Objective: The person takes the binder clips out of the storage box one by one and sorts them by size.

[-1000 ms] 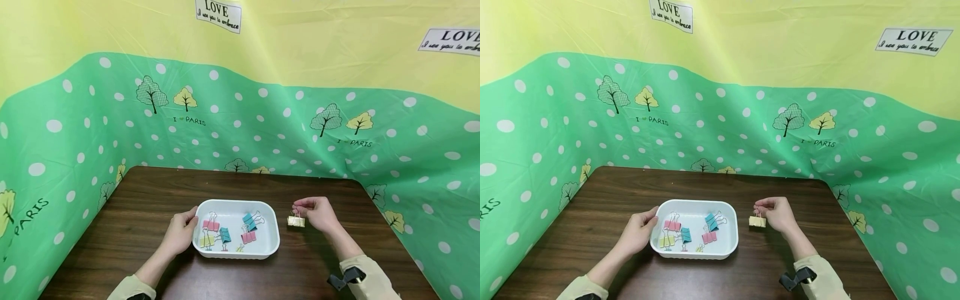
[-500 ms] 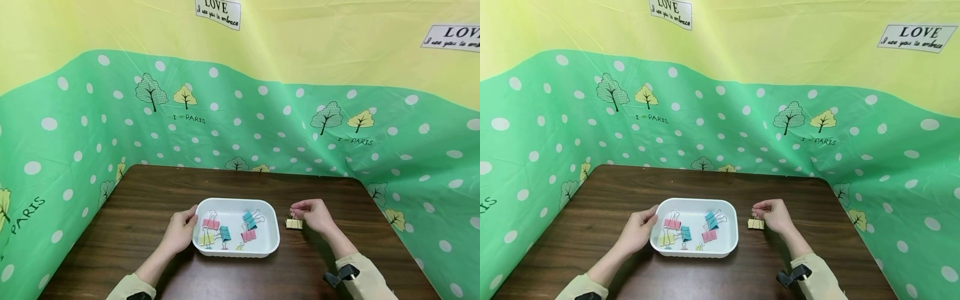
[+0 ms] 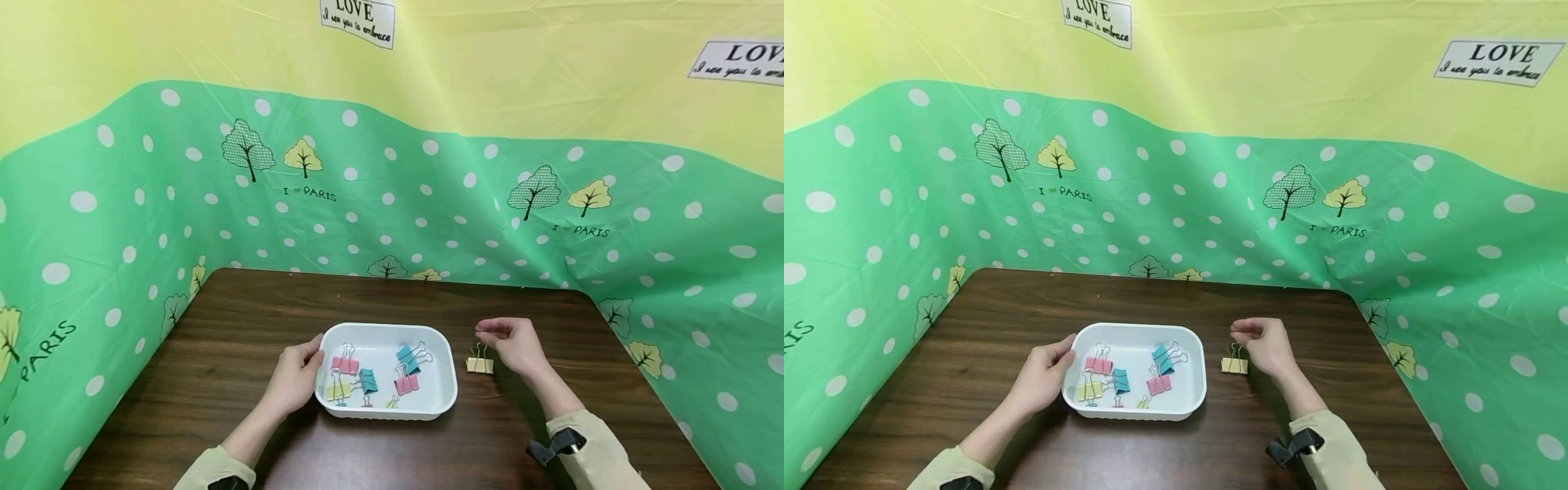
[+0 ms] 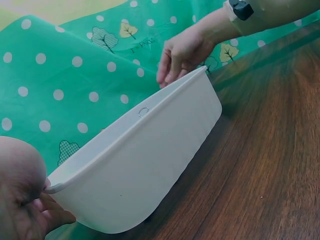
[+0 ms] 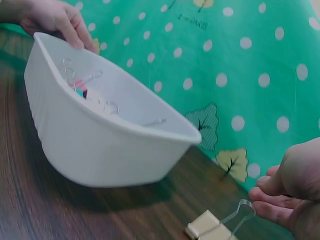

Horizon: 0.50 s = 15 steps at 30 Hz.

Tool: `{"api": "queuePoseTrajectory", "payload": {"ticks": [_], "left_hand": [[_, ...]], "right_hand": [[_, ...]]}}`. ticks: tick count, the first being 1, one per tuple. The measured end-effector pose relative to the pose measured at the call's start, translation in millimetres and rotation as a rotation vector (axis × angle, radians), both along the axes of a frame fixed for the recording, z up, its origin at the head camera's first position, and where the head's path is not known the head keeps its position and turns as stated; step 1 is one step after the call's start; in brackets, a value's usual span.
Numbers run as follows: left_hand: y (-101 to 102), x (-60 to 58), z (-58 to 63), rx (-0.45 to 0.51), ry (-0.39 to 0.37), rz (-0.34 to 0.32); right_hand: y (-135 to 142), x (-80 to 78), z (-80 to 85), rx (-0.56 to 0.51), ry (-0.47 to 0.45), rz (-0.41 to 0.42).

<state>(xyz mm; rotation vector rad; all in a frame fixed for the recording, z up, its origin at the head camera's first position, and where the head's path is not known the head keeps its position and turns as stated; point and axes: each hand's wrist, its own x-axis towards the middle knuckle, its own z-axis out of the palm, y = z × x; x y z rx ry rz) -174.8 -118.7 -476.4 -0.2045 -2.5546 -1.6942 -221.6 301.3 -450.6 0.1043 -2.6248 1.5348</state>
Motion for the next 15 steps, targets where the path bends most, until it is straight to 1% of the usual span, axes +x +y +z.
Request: {"api": "queuePoseTrajectory", "payload": {"ticks": [3, 6, 10, 15], "left_hand": [[0, 0.3, 0.3, -0.005, 0.004, 0.005], [0, 0.4, 0.7, -0.014, 0.003, 0.012], [0, 0.9, 0.5, -0.017, 0.01, 0.011], [1, 2.5, 1.0, -0.011, 0.018, 0.006]], "right_hand": [[-8, 0.2, 7.5, -0.007, 0.038, -0.016], [-19, 3.1, 14.9, -0.049, 0.047, -0.003], [-40, 9.6, 21.4, -0.1, 0.033, 0.021], [-67, 18.9, 24.4, -0.121, 0.003, 0.02]]}}
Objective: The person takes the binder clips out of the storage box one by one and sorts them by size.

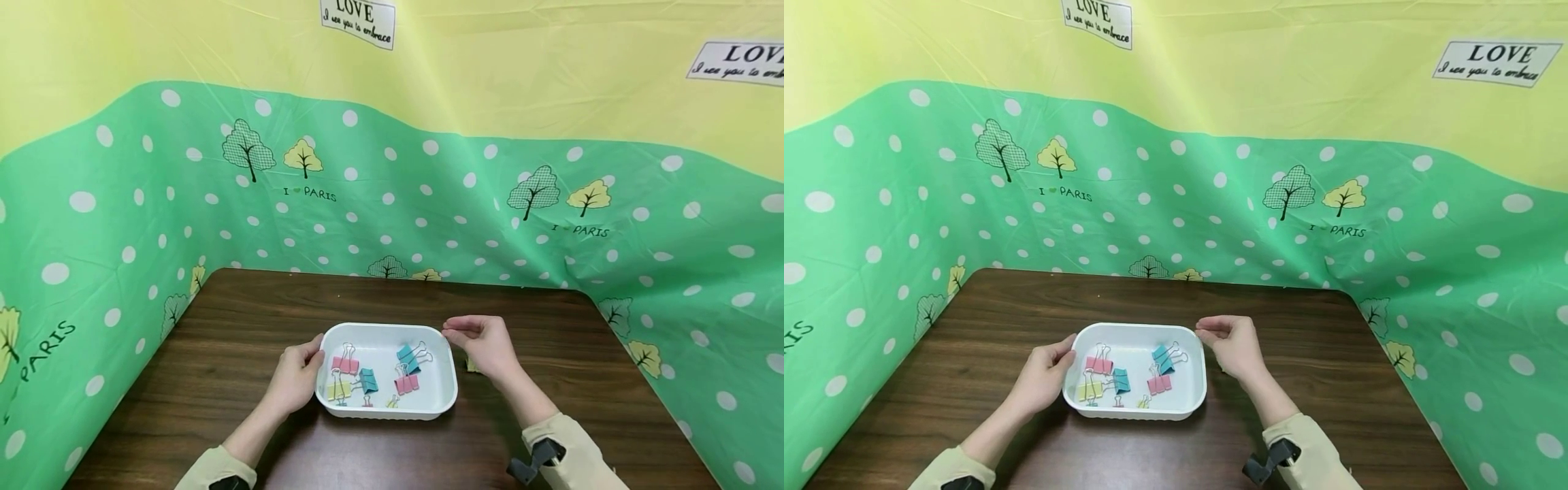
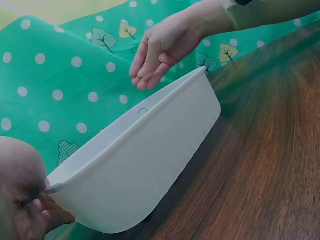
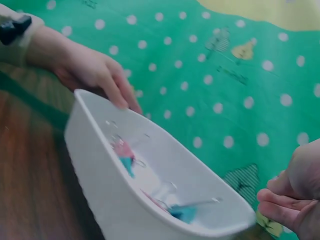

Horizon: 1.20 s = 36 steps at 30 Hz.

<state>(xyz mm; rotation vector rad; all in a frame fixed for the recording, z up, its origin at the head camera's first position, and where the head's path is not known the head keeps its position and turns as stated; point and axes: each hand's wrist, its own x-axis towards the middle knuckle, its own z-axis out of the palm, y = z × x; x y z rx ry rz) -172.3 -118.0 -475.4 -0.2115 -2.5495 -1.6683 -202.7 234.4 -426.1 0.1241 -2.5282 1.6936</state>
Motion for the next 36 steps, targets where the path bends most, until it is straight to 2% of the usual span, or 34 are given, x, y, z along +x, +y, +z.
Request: {"api": "queuePoseTrajectory", "payload": {"ticks": [6, 17, 30, 36], "left_hand": [[2, 0.4, 0.0, 0.01, 0.004, -0.005], [11, -3.4, -3.1, 0.039, 0.003, -0.041], [1, 0.3, -1.2, 0.032, 0.009, -0.012], [-2, 2.4, 0.5, 0.033, 0.005, -0.011]], "right_hand": [[-22, 6.6, -1.5, 0.038, -0.012, -0.004], [-37, 11.3, -12.9, 0.264, 0.057, -0.059], [-65, -6.3, -23.4, 0.337, 0.044, -0.06], [-73, -9.5, -24.1, 0.327, 0.038, -0.078]]}}
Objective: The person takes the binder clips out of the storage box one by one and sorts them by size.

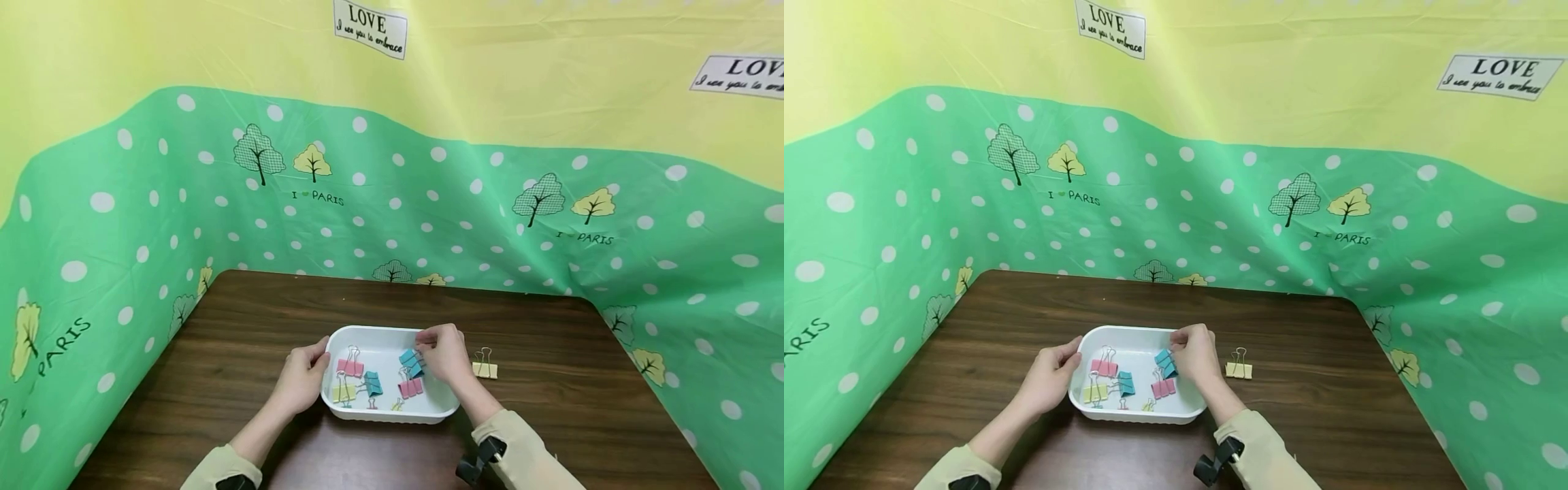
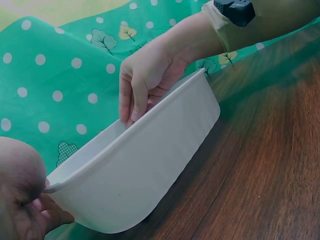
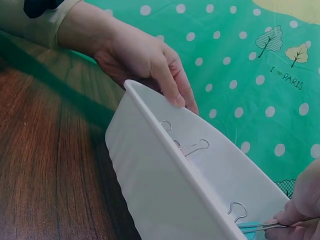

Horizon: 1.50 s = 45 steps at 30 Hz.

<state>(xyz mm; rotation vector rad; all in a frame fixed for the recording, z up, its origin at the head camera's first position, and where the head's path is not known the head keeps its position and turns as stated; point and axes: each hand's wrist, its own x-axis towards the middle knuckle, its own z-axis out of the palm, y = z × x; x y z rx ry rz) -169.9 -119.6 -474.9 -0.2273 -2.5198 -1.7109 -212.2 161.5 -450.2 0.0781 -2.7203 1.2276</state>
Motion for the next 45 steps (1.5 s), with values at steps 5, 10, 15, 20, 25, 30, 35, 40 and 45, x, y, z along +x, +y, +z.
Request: {"api": "queuePoseTrajectory", "payload": {"ticks": [5, 10, 15, 20, 25, 30, 35, 40, 45], "left_hand": [[0, -0.5, -1.5, -0.003, 0.009, 0.005], [0, -0.2, -2.8, -0.007, 0.009, 0.009], [1, -0.6, -2.8, -0.002, 0.005, 0.001], [2, -1.4, -3.7, -0.012, -0.004, 0.002], [2, -2.8, -4.5, -0.022, -0.016, 0.006], [1, -2.3, -2.6, -0.024, -0.027, -0.004], [1, -0.8, -1.2, -0.03, -0.033, -0.004], [1, -0.7, -1.2, -0.032, -0.029, -0.007], [0, -1.6, -1.9, -0.038, -0.029, -0.007]], "right_hand": [[-1, 0.0, -1.1, -0.03, -0.01, -0.009], [-1, 1.1, 0.1, -0.061, -0.026, -0.016], [2, 1.7, 2.6, -0.077, -0.016, -0.02], [4, 2.7, 7.7, -0.089, -0.004, -0.02], [6, 4.8, 15.9, -0.108, 0.003, -0.01], [7, 6.5, 22.9, -0.133, 0.002, 0.008], [10, 7.6, 27.8, -0.151, -0.009, 0.014], [17, 9.1, 34.0, -0.214, -0.022, 0.006], [28, 12.0, 43.0, -0.311, -0.025, 0.011]]}}
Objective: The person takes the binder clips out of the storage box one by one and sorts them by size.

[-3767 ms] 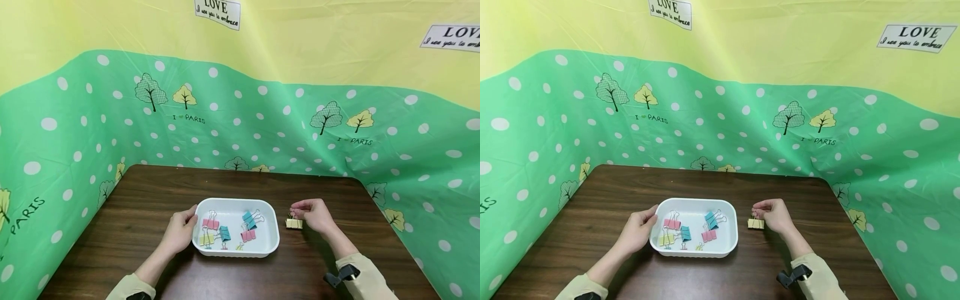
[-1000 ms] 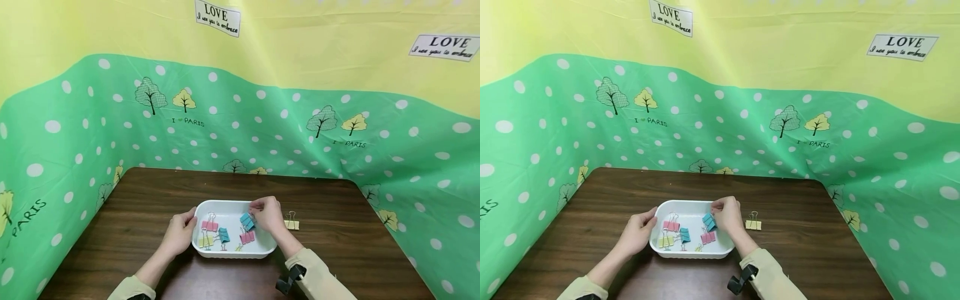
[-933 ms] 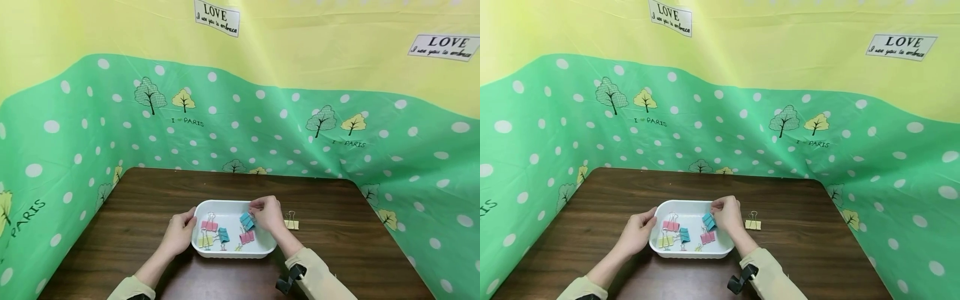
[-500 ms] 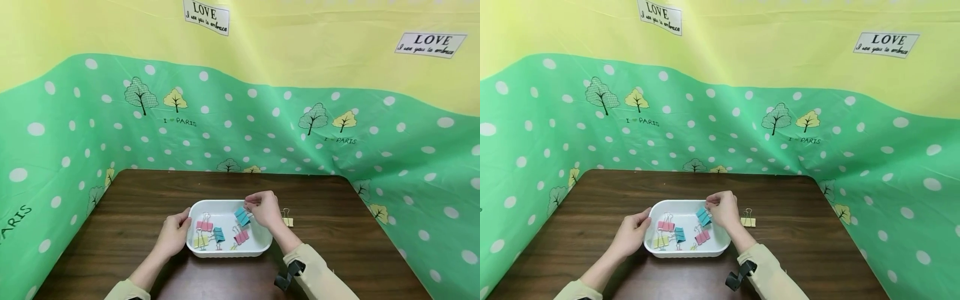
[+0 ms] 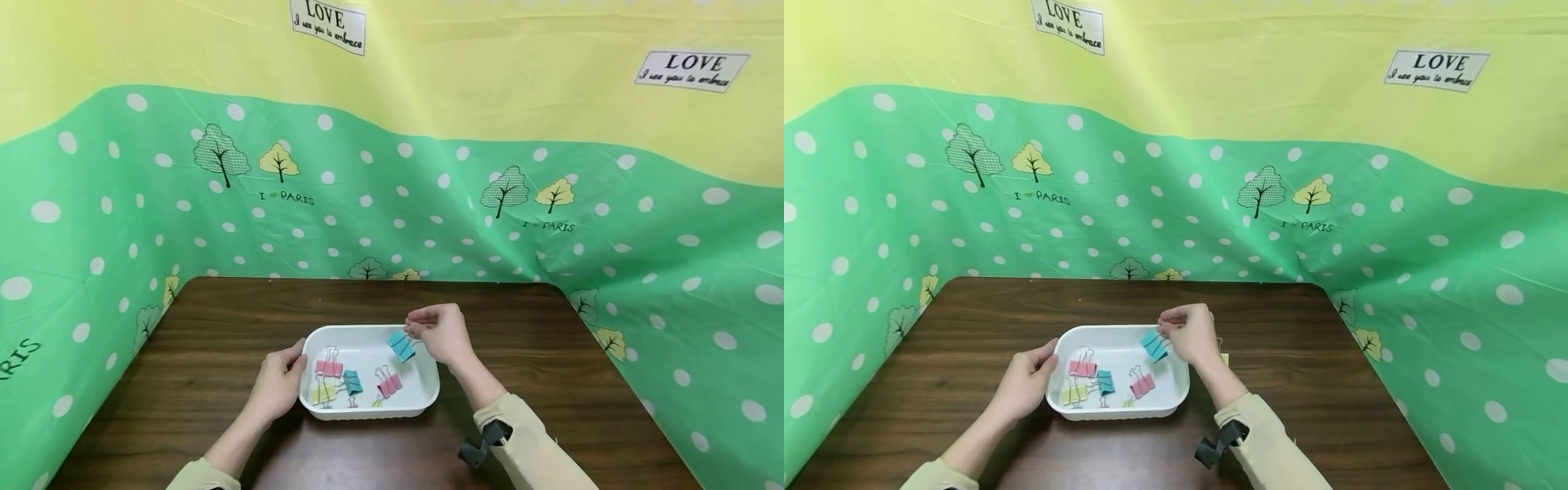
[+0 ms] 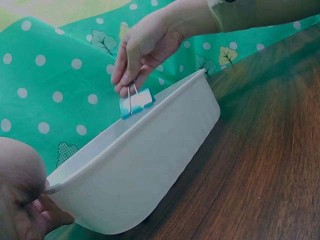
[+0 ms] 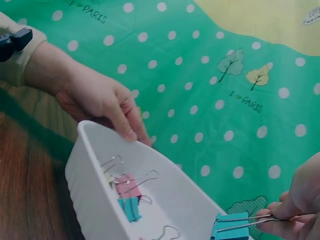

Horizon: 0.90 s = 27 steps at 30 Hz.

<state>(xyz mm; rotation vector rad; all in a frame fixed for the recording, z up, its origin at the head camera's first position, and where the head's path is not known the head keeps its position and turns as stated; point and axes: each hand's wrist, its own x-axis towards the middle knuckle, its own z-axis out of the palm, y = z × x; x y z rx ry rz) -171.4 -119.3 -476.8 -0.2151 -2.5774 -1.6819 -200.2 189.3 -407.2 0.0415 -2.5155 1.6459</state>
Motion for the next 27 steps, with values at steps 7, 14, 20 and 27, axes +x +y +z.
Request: {"api": "queuePoseTrajectory", "payload": {"ticks": [7, 14, 20, 27], "left_hand": [[0, 1.7, 2.3, -0.01, -0.009, 0.001], [1, 2.6, 3.3, -0.008, -0.012, 0.001], [0, 2.6, 3.6, -0.012, -0.01, -0.004], [0, 2.1, 4.4, -0.014, -0.011, -0.009]], "right_hand": [[18, 3.5, 12.1, -0.026, 0.012, 0.013], [39, 6.1, 21.9, -0.061, 0.017, 0.026], [57, 8.5, 27.7, -0.07, 0.006, 0.017], [80, 9.7, 28.5, -0.049, -0.008, 0.028]]}}
